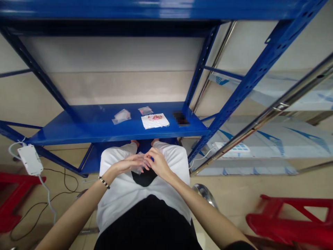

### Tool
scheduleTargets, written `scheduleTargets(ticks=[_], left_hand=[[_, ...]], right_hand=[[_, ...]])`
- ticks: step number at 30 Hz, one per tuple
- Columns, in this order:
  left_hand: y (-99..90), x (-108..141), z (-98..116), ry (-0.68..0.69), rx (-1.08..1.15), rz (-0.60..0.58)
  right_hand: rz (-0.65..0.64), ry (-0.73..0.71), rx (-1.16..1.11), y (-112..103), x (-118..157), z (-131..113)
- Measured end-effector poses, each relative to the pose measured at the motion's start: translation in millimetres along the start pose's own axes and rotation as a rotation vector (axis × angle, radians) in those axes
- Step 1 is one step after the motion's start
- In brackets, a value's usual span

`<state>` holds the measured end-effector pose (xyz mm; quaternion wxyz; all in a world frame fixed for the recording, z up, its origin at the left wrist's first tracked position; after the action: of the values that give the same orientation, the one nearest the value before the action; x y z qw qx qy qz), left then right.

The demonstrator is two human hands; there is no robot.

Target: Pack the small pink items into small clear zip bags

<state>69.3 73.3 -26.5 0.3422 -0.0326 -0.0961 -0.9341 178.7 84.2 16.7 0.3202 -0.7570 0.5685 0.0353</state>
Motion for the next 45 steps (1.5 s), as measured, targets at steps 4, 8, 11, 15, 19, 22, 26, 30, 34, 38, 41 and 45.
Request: scheduleTargets(ticks=[4, 8, 11, 15, 19, 22, 26, 30, 34, 38, 41, 45], left_hand=[[-5.2, -6.4, -8.6, 0.007, -0.179, 0.001], [-14.4, -9.0, -16.3, 0.038, -0.332, 0.092], [-20.0, -9.1, -17.7, 0.052, -0.351, 0.164], [-22.2, -10.6, -16.2, 0.046, -0.379, 0.163], [-27.9, -9.9, -14.6, 0.104, -0.428, 0.219], [-31.7, -7.1, -12.0, 0.169, -0.562, 0.3], [-30.3, -5.8, -3.7, 0.203, -0.818, 0.343], [-25.8, -5.8, 6.4, 0.247, -0.879, 0.32], [-26.8, -1.1, 6.7, 0.208, -1.064, 0.397], [-24.7, 1.2, 2.0, 0.164, -1.146, 0.399], [-23.6, 0.0, 0.9, 0.122, -1.171, 0.395], [-17.1, 0.7, 7.0, 0.127, -1.277, 0.425]], right_hand=[[-0.041, -0.048, 0.026, 3.1, -4.7, 0.0], [-0.063, -0.077, 0.072, 8.7, 0.4, -0.8], [-0.087, -0.084, 0.135, 12.6, 3.3, -3.1], [-0.097, -0.056, 0.121, 13.1, -0.9, -1.8], [-0.086, -0.023, 0.032, 13.6, -3.1, 4.6], [-0.108, -0.024, -0.036, 18.6, -0.4, 9.0], [-0.2, -0.071, -0.065, 28.5, -0.3, 9.9], [-0.273, -0.099, -0.074, 31.7, -4.4, 8.7], [-0.343, -0.125, -0.012, 34.0, 0.9, 5.9], [-0.377, -0.126, 0.06, 37.5, 8.6, 4.3], [-0.384, -0.116, 0.093, 39.4, 8.2, 4.5], [-0.445, -0.12, 0.135, 42.9, 7.4, 2.0]])
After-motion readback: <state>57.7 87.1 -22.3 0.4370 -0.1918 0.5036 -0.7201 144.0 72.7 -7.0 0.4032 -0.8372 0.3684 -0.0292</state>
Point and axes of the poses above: each hand's wrist, its own x-axis away from the middle knuckle, its own y-axis out of the palm, z = x × y, the point moved 8 cm from there along -x, towards the middle knuckle, and after that the axes turned 7 degrees about -x, right-handed, at the moved point
